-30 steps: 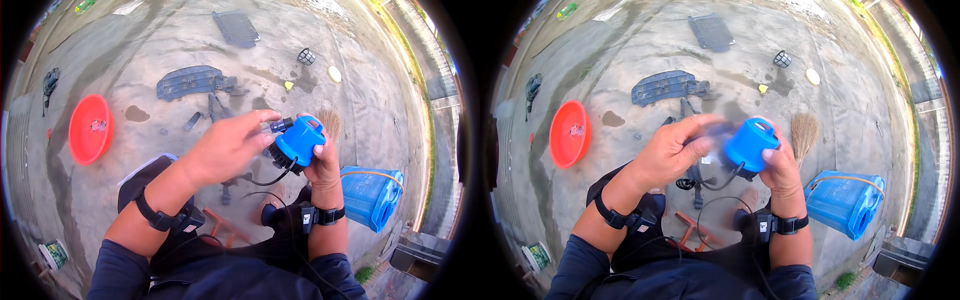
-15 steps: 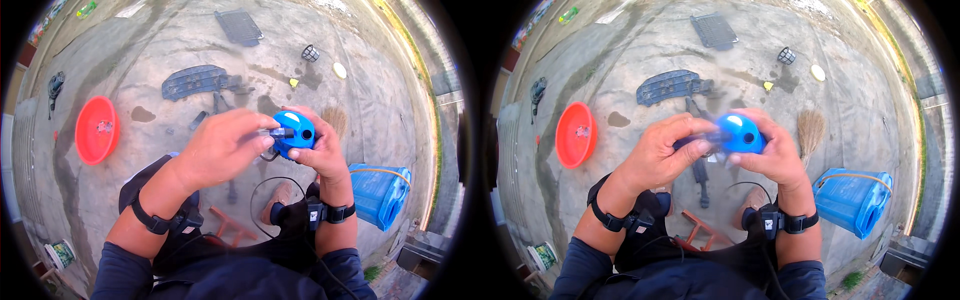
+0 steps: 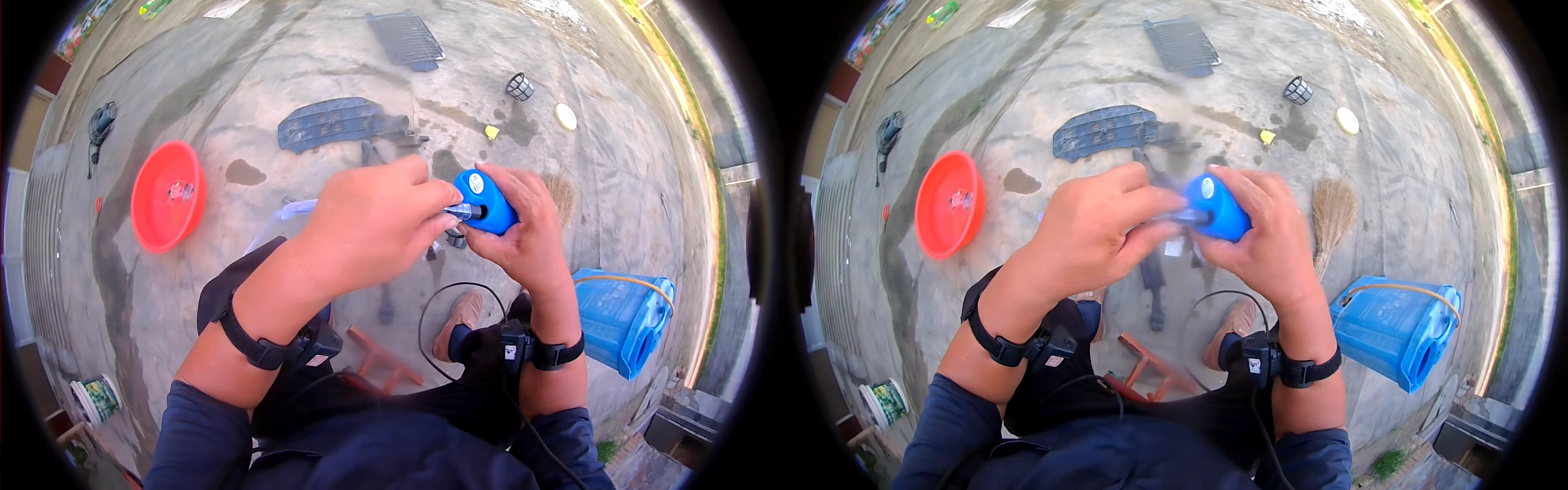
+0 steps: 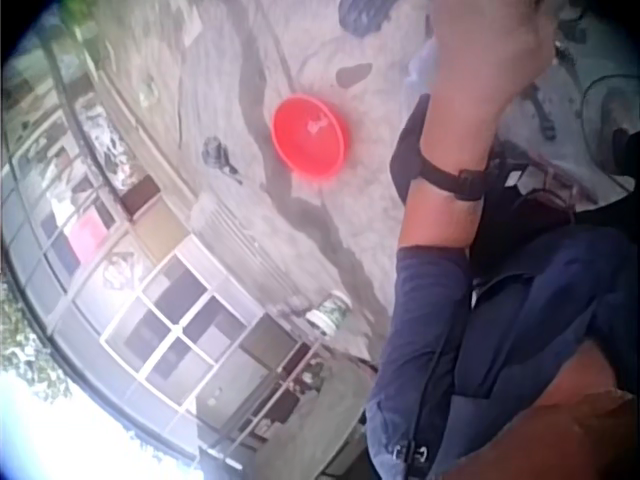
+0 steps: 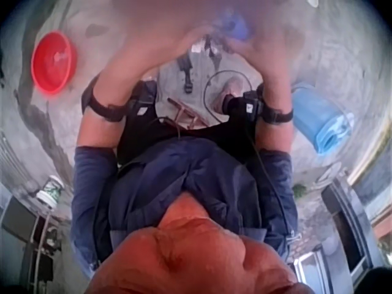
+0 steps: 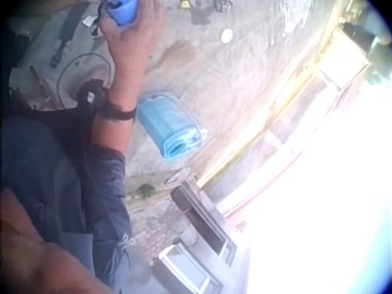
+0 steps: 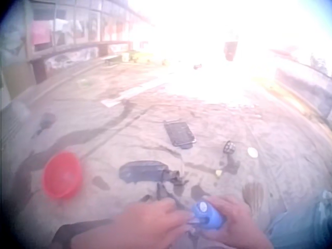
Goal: The person fills a red basin with water using a hose, carries the basin to an outdoor concrete area, and then connects a clear plastic tube to a small blue water pump by hand before placing the pump into the basin.
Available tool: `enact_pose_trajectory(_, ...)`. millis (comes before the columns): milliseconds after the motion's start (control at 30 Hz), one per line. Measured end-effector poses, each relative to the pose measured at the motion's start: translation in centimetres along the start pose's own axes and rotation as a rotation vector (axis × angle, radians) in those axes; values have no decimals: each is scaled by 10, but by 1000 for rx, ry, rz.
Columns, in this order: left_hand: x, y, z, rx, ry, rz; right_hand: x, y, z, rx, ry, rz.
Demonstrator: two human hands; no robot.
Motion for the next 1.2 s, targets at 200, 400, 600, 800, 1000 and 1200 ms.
enact_pose_trajectory(200, -1, 0, 1, -10, -43, -18, 1, 1, -4, 74, 121, 3)
enact_pose_trajectory(400, -5, 1, 3, -13, -72, -57, 0, 1, -6, 121, 203, 10)
enact_pose_trajectory(600, -6, 1, 4, -40, -82, -47, -1, 2, -8, 125, 242, -1)
enact_pose_trajectory(800, -6, 0, 5, -80, -99, -52, -4, 3, -6, 111, 168, -22)
enact_pose_trajectory(1000, -9, 0, 7, -120, -93, -33, -6, 4, -2, 85, 126, -49)
enact_pose_trajectory(1200, -7, 1, 2, -76, -37, -19, -6, 3, -3, 91, 69, -13)
Point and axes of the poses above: each hand's wrist, its own y-axis away from the middle knuckle, its own x-axis out of the back of the hand, z = x × y, the point moved 7 cm from there along -y, towards the middle knuckle, and after that the axes turned 8 degrees about -y, right-handed, at the moved point
